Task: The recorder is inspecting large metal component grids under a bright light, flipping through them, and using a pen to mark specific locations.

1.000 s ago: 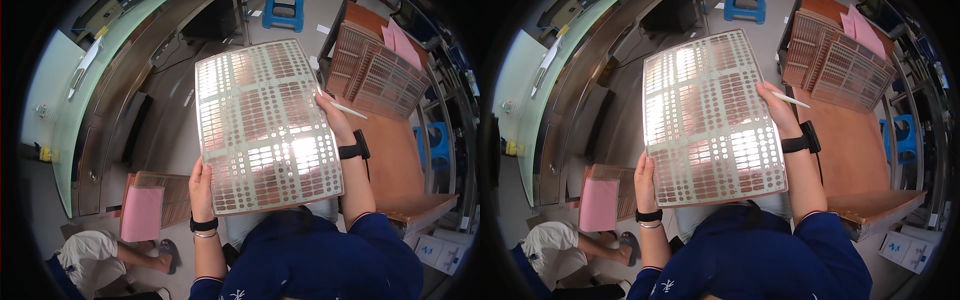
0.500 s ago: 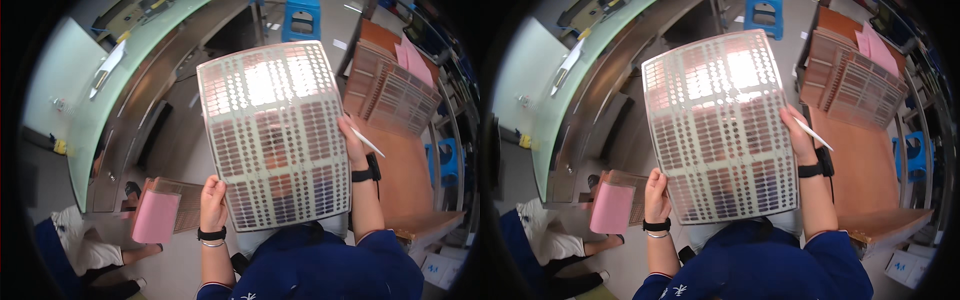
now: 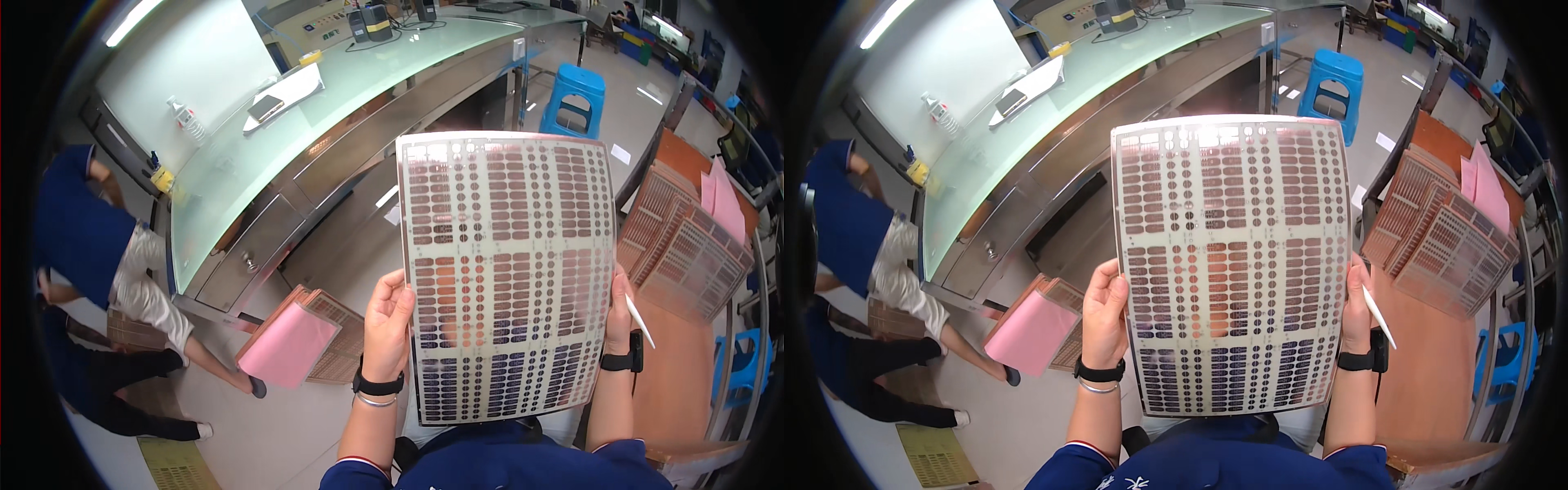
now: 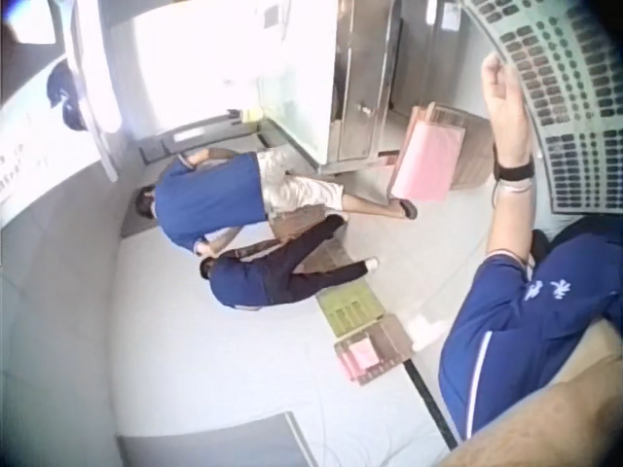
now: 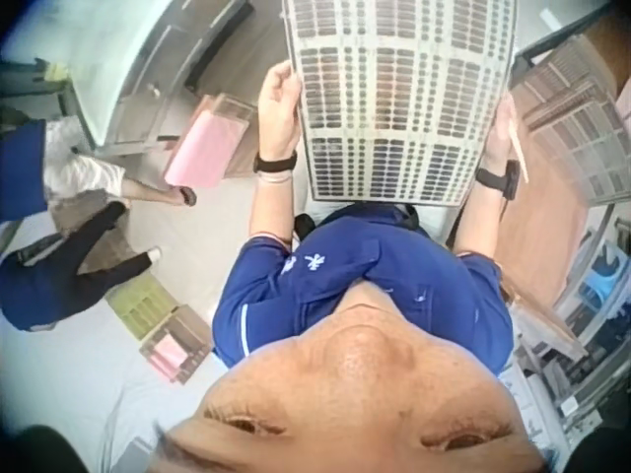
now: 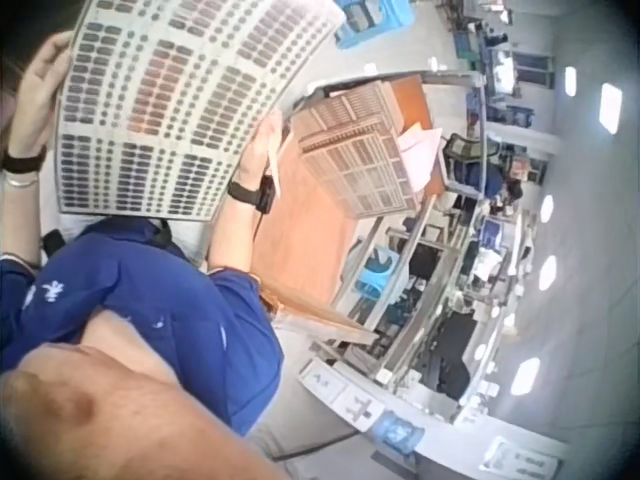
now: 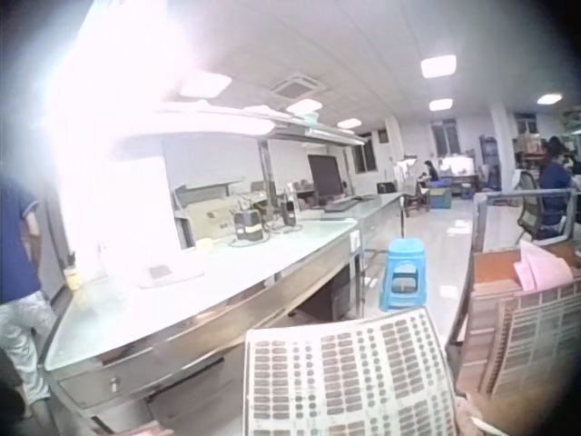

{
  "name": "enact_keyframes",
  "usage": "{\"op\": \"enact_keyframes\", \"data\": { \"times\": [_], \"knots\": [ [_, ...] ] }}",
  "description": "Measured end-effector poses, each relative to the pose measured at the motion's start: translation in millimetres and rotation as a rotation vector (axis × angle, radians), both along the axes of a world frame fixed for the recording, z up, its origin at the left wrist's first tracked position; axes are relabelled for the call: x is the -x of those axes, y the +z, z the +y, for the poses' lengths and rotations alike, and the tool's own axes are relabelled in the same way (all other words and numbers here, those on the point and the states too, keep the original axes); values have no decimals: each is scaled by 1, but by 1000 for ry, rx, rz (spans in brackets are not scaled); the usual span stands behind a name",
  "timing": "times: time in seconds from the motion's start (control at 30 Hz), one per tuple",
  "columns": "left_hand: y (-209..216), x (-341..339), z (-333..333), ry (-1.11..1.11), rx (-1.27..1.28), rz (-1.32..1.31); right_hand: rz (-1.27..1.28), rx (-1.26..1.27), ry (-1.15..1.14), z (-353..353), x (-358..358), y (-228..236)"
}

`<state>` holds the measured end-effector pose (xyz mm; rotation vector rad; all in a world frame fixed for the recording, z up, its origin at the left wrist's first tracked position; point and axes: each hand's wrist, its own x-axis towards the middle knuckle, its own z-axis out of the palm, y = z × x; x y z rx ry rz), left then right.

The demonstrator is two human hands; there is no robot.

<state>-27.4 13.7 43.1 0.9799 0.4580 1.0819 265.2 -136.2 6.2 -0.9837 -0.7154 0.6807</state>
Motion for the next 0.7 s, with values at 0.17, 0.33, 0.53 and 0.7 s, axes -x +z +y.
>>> {"op": "enact_keyframes", "data": {
  "times": [0.17,0.33,0.53,0.7],
  "knots": [
    [36,-4,6,66,-151,-26,-345,-46,-236,11,2,57],
    [43,-9,10,261,-403,-40,-257,-315,-229,20,-33,51],
    [15,-32,1,68,-210,-188,307,-437,556,26,-83,12],
    [-2,-1,-7,-121,151,-200,764,-329,1064,37,-65,-19]
  ]
}}
